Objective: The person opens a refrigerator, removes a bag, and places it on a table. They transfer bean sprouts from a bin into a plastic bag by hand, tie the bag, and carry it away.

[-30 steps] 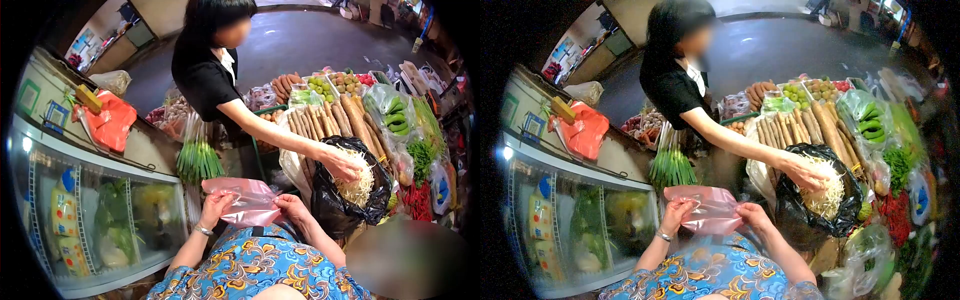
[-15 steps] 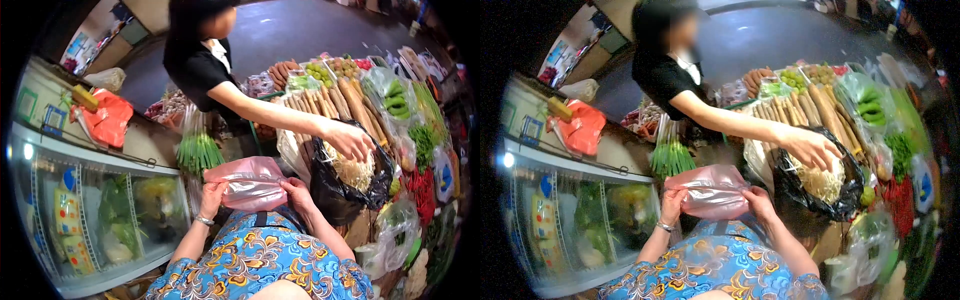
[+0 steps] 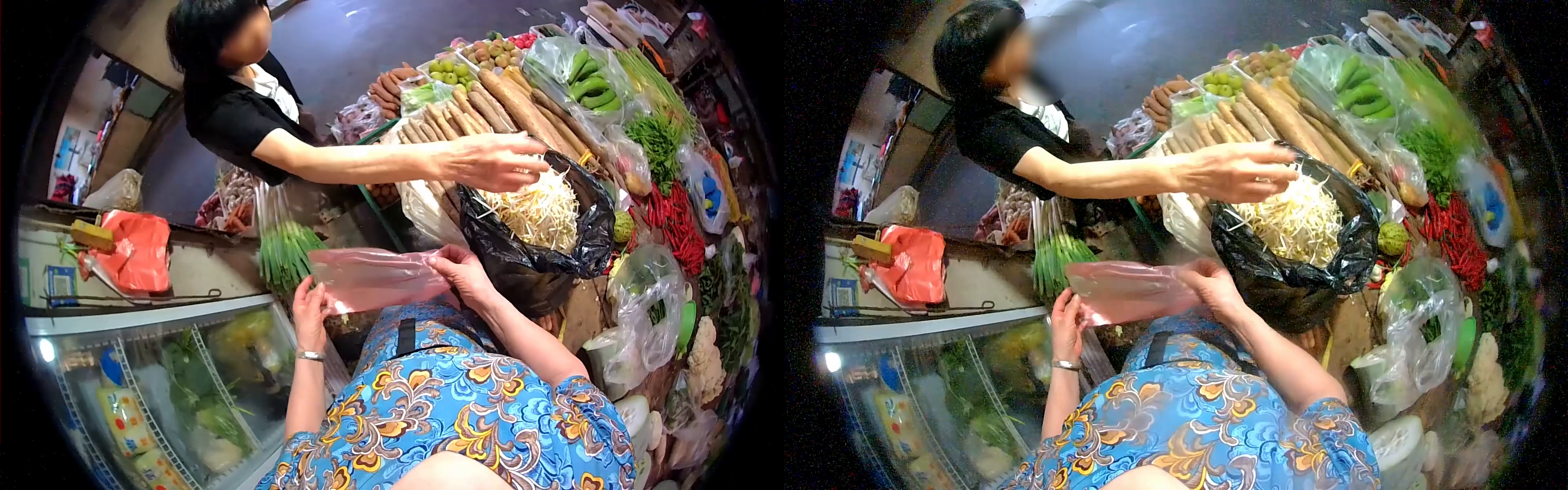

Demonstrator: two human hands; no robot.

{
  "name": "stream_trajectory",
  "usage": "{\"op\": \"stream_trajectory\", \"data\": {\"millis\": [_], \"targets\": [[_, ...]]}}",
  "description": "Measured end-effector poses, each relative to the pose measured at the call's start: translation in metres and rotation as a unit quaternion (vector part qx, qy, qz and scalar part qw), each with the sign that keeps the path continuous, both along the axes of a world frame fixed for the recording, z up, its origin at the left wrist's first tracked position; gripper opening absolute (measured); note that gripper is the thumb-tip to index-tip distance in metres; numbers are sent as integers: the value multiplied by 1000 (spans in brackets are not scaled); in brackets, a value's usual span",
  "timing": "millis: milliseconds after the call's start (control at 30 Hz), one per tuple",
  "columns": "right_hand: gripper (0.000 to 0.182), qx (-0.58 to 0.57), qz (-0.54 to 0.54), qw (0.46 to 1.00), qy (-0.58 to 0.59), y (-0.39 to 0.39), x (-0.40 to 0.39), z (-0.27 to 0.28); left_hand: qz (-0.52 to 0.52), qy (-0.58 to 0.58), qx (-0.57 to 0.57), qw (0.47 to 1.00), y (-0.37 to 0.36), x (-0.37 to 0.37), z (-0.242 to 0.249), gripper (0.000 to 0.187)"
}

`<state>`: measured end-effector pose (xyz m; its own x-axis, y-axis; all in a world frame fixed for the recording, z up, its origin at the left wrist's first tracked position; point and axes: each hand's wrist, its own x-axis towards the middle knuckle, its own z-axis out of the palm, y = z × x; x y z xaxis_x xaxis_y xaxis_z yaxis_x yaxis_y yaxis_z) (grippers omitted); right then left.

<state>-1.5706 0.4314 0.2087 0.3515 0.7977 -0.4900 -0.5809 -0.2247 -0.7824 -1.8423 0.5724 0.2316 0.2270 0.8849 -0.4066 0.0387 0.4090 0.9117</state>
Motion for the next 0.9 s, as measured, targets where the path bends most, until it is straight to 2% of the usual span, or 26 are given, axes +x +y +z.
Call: {"op": "stream_trajectory", "data": {"millis": [33,67,100,133,167,233,333,433,600,667,733,767,833,900], "targets": [[16,0,0,1000,0,-1,1,3,12,85,30,996,1,-1,-4,33],[15,2,5,1000,-13,-1,1,6,-25,145,154,977,1,-2,-16,37],[14,4,13,1000,-26,0,0,7,-63,201,243,947,-4,11,-4,31],[13,36,45,997,-58,-2,-2,-6,-116,164,197,960,-9,21,5,29],[13,18,71,996,-43,-2,-5,-5,-165,125,152,966,-14,30,11,27],[13,71,98,985,-126,0,-21,-4,-227,14,68,971,-33,56,13,23],[16,65,170,939,-292,-2,-41,5,-270,-19,2,963,-51,73,13,20],[23,94,160,859,-477,-6,-41,16,-299,-15,-5,954,-56,79,15,16],[30,58,232,875,-422,-4,-32,24,-290,-10,-88,953,-51,79,9,10],[36,67,201,910,-356,0,-30,32,-260,-9,-99,960,-50,82,20,9],[39,58,179,941,-281,4,-30,24,-242,-49,-98,964,-43,73,2,9],[39,73,142,967,-197,7,-29,33,-225,-74,-100,966,-39,72,-1,9],[38,15,121,979,-165,12,-26,24,-220,-104,-106,964,-27,70,-5,8],[38,-29,100,973,-208,19,-24,13,-210,-131,-108,963,-14,68,6,8]]}}
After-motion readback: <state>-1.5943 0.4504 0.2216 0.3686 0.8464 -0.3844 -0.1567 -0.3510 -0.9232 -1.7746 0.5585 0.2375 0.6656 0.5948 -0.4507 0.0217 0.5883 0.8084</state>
